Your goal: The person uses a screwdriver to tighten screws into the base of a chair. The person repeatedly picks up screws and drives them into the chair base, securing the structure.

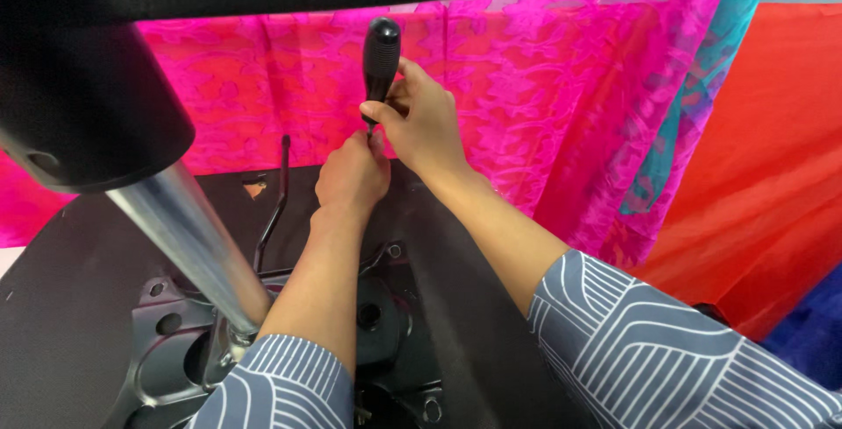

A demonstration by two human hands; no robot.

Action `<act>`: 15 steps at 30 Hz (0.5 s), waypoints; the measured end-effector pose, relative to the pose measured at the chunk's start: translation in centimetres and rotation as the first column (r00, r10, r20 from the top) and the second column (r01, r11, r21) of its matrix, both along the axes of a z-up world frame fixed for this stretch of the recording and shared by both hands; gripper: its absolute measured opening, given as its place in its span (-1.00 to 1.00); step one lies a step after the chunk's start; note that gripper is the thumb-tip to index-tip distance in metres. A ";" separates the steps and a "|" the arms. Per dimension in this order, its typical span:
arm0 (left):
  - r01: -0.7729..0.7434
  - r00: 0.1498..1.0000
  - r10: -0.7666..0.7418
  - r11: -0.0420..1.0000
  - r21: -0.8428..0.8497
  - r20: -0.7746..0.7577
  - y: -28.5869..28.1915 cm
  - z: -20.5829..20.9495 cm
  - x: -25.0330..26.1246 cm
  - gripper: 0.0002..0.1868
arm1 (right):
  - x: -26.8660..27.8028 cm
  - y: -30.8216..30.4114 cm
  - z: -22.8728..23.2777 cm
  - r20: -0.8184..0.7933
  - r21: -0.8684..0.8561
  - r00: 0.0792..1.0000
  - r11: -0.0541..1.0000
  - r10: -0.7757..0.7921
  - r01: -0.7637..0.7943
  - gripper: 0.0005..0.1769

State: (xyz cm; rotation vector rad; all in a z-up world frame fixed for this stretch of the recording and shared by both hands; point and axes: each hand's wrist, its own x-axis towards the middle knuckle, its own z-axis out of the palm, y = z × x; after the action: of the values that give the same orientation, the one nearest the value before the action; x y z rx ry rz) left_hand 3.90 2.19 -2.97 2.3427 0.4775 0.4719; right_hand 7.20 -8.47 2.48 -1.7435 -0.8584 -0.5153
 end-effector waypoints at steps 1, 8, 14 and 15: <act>0.011 1.000 -0.011 1.000 0.003 0.022 0.1 -0.3 0.2 -0.59 | 0.0 0.1 -0.3 0.007 0.019 1.000 1.000 0.024 -0.024 -0.41; 0.028 0.992 -0.026 1.000 -0.009 0.125 0.6 -1.8 1.7 -0.66 | 0.2 1.7 -2.2 0.098 0.050 0.995 0.999 -0.014 0.009 -0.46; 0.041 0.996 -0.044 0.999 0.036 0.076 0.3 -1.0 1.1 -0.69 | 0.3 1.8 -2.0 0.160 -0.023 0.979 0.991 -0.128 0.133 -0.52; 0.046 0.996 -0.048 0.998 0.030 0.069 0.3 -0.8 1.0 -0.70 | 0.3 1.7 -2.0 0.205 -0.046 0.966 0.984 -0.159 0.171 -0.52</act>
State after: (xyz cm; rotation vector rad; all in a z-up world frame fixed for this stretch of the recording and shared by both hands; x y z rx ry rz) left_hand 4.93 2.45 -3.77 2.3507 0.3844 0.5389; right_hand 7.48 -6.75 0.50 -1.8534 -0.8813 -0.7931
